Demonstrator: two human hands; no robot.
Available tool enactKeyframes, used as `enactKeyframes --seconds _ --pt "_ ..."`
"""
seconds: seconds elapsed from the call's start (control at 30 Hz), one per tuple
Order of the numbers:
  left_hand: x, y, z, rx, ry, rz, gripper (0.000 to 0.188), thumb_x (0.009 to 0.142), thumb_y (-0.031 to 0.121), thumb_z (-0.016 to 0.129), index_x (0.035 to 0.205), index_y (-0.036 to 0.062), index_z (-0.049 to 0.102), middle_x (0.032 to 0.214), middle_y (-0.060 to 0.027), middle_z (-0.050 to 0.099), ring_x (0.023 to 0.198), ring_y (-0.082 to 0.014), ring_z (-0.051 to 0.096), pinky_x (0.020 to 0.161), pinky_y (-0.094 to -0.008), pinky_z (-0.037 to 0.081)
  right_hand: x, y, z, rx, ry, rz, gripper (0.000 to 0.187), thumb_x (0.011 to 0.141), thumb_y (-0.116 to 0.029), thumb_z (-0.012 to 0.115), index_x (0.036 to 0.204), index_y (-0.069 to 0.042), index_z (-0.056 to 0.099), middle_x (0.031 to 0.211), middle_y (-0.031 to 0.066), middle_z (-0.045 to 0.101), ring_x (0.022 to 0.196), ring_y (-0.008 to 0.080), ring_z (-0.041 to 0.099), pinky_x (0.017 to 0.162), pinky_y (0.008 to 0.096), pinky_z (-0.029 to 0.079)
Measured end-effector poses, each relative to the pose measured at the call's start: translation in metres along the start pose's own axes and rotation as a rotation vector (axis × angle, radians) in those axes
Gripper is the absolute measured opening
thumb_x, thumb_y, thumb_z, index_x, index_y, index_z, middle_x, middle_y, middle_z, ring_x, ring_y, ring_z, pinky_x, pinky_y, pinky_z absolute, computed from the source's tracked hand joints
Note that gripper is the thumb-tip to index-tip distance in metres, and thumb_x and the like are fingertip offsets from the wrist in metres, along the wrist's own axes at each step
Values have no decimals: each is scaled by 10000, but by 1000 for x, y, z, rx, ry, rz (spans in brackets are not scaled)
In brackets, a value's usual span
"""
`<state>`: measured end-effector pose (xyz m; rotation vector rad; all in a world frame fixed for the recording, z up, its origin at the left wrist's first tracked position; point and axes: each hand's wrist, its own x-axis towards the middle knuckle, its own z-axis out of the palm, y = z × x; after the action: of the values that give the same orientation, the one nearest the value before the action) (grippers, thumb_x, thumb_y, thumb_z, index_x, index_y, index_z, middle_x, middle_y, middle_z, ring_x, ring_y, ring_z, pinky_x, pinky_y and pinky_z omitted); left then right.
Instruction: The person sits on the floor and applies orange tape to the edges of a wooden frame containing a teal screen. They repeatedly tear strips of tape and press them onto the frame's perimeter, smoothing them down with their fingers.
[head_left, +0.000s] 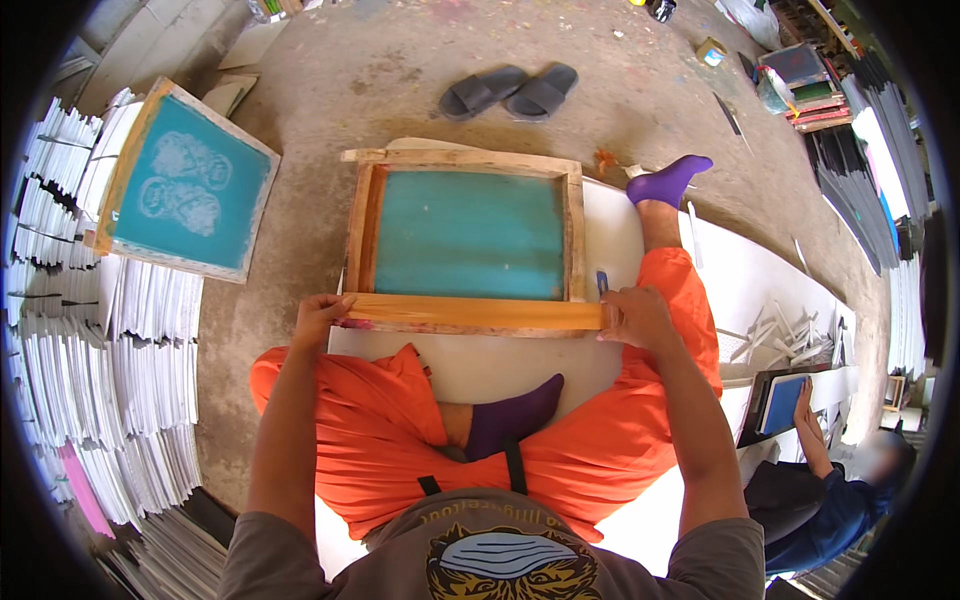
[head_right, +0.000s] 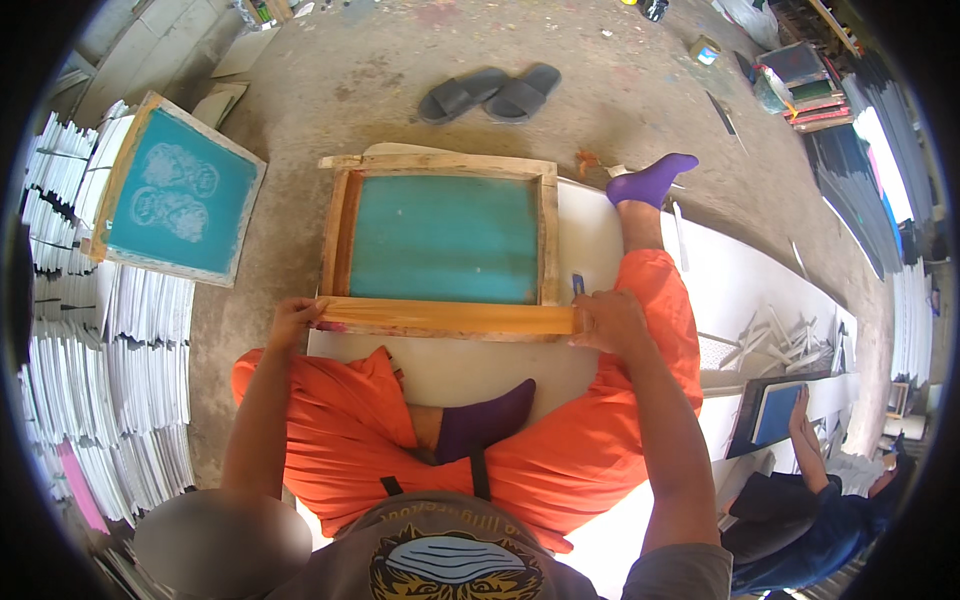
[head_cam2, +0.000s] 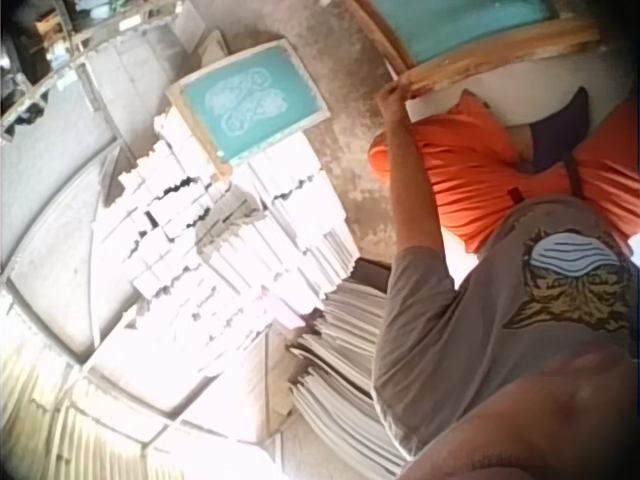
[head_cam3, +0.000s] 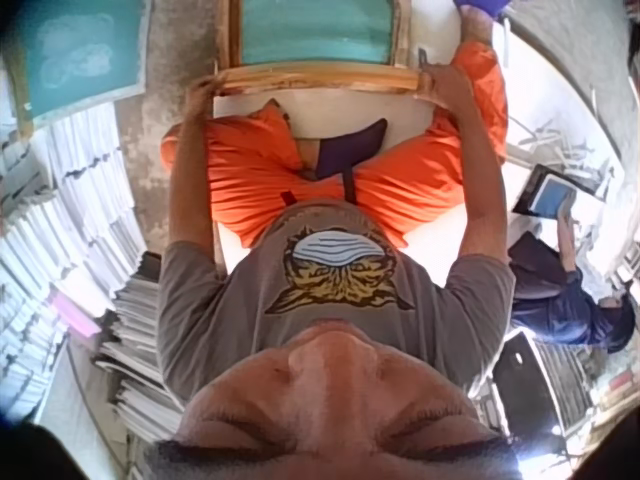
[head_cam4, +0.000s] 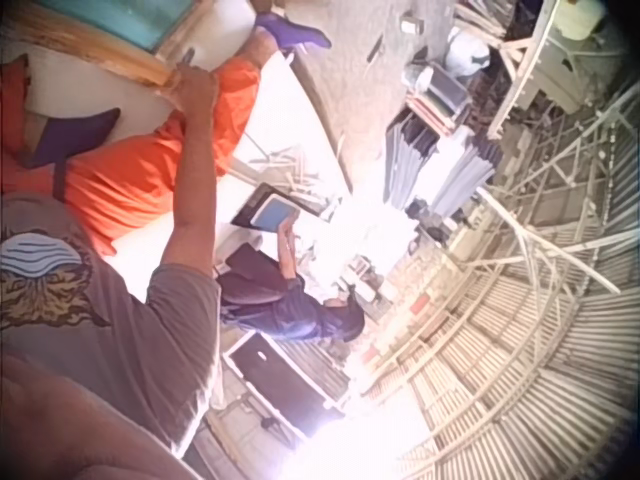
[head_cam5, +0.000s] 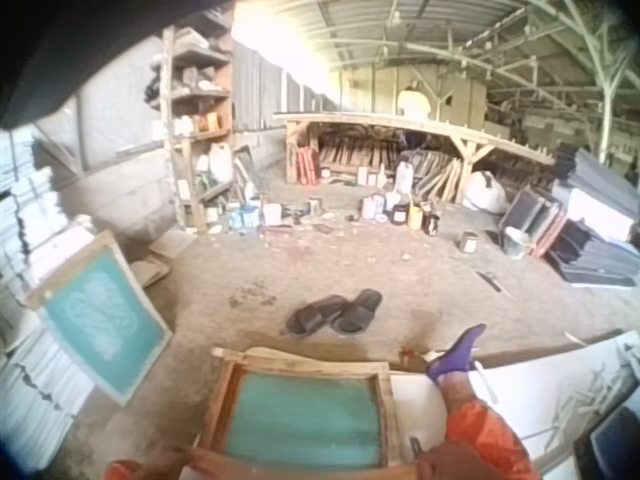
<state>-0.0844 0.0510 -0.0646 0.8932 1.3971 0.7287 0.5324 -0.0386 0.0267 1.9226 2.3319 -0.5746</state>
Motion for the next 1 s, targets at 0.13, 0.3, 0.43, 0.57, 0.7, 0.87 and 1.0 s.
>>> enactKeyframes --seconds 0.13,0.3,0.43,0.57,0.7,0.87,1.0 --pt "3 -4 0 65 102 1 246 951 221 846 953 -16 777 741 -7 673 641 -74 567 619 -237 445 5 -10 -1 -30 32 -11 621 655 -483 942 1168 -190 747 974 36 725 983 270 705 914 443 469" --pt "3 -4 0 62 222 20 247 950 233 851 955 -4 780 785 -11 696 662 -72 567 641 -239 455 6 -9 16 72 118 -52 609 663 -430 945 1168 -162 735 981 51 728 1003 301 713 879 468 540" --pt "6 -5 -5 11 214 -73 248 956 232 846 977 -7 783 812 -15 708 695 -88 591 662 -250 477 11 -14 20 103 89 -6 588 693 -396 930 1185 -153 718 1006 77 733 1003 327 725 865 483 574" --pt "1 -3 -5 108 174 5 255 959 224 842 991 -20 779 825 -15 715 739 -97 624 689 -251 496 26 -32 14 -153 -201 111 521 744 -361 896 1175 -135 710 1036 99 739 993 340 736 852 485 587" --pt "-2 0 10 88 138 34 258 956 212 841 984 -37 775 834 -30 727 757 -101 639 700 -261 500 27 -21 28 -206 -154 77 528 756 -372 881 1182 -112 705 1038 107 744 985 344 744 834 489 596" --pt "1 -5 -1 124 182 54 269 956 209 840 982 -51 777 838 -53 737 717 -108 640 676 -270 505 35 -28 33 -234 -181 66 570 770 -406 880 1208 -94 689 1034 110 746 976 348 749 819 483 604" --pt "1 -5 1 166 167 53 280 958 214 835 988 -59 778 818 -56 736 689 -113 637 656 -271 506 33 -31 32 -239 -196 87 552 806 -404 859 1209 -74 676 1056 120 753 979 346 752 836 483 605"
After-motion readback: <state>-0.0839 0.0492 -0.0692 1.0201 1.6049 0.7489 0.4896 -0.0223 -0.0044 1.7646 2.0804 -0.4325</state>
